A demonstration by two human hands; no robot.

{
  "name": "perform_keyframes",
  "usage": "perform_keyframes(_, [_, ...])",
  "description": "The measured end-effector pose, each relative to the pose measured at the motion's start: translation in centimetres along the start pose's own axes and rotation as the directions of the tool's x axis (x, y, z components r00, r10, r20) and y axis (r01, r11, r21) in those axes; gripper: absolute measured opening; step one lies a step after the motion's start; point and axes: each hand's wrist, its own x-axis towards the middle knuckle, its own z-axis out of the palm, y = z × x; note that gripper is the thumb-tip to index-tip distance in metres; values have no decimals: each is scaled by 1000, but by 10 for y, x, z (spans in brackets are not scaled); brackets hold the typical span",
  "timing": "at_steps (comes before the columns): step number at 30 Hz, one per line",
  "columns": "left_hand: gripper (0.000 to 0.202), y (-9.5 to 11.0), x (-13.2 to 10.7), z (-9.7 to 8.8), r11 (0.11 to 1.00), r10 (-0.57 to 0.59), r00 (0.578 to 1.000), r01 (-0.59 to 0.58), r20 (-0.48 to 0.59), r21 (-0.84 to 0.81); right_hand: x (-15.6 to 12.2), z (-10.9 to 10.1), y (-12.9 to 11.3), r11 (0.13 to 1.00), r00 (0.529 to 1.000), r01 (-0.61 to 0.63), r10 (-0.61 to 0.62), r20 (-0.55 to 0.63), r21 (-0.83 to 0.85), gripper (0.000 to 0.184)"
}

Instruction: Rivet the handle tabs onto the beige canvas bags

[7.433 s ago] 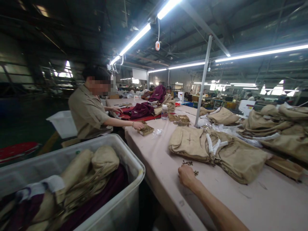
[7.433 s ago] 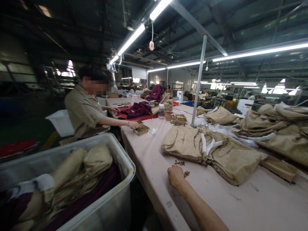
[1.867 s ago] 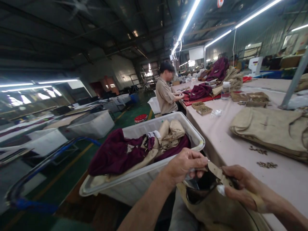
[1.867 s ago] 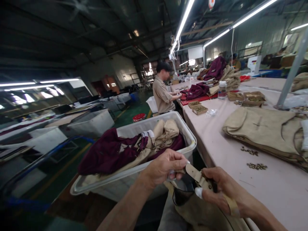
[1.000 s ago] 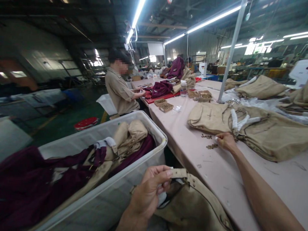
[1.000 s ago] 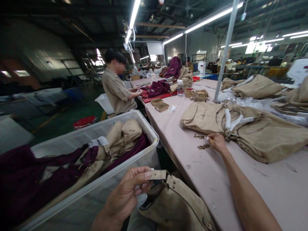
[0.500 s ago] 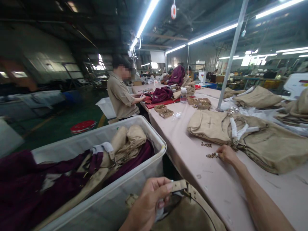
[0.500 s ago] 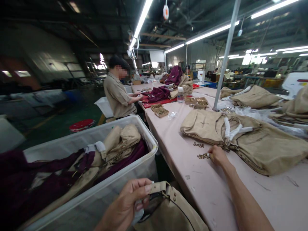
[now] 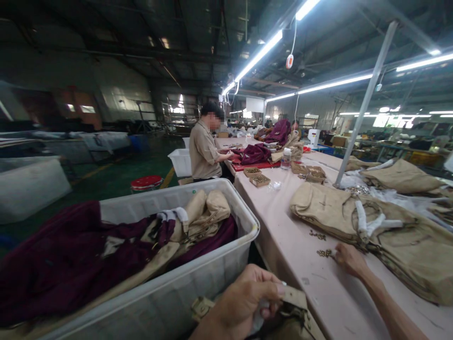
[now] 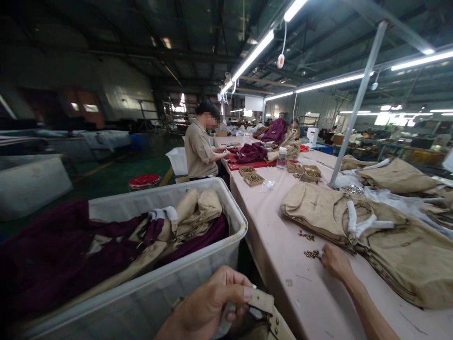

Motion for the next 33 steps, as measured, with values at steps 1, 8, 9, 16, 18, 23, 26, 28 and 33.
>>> perform_keyframes(1, [27,1,2,1,1000,-3,1000,3,-7,-2,-6,-9,-7,1000,1000,25,-25,-8,19,18])
perform_keyframes(8, [23,8,6,9,997,-53,997,56,50,-57,-104,-121,-122,833,851,490,-393,-350,257,11])
perform_keyframes(9, [24,8,6,10,996,-62,996,66,63,-64,-118,-135,-142,799,815,545,-435,-381,253,8])
perform_keyframes(16, [30,2,4,16,998,-46,998,48,41,-49,-164,-140,-213,599,728,685,-582,-362,414,24])
perform_keyframes(18, [29,0,4,18,999,-25,999,26,23,-42,-162,-134,-217,591,714,700,-573,-403,400,24])
perform_keyframes(23, [27,-4,2,19,1000,2,1000,-1,-31,26,-157,-131,-221,603,718,696,-566,-406,390,22])
perform_keyframes(26, [28,-4,1,19,997,25,999,-22,-41,77,-158,-129,-219,607,722,692,-563,-402,391,23])
perform_keyframes(28, [27,-4,1,20,994,43,998,-40,-35,98,-158,-128,-218,605,728,686,-563,-391,404,24])
perform_keyframes(33, [26,-4,5,22,993,58,998,-55,-28,102,-160,-125,-217,615,731,682,-565,-382,395,26])
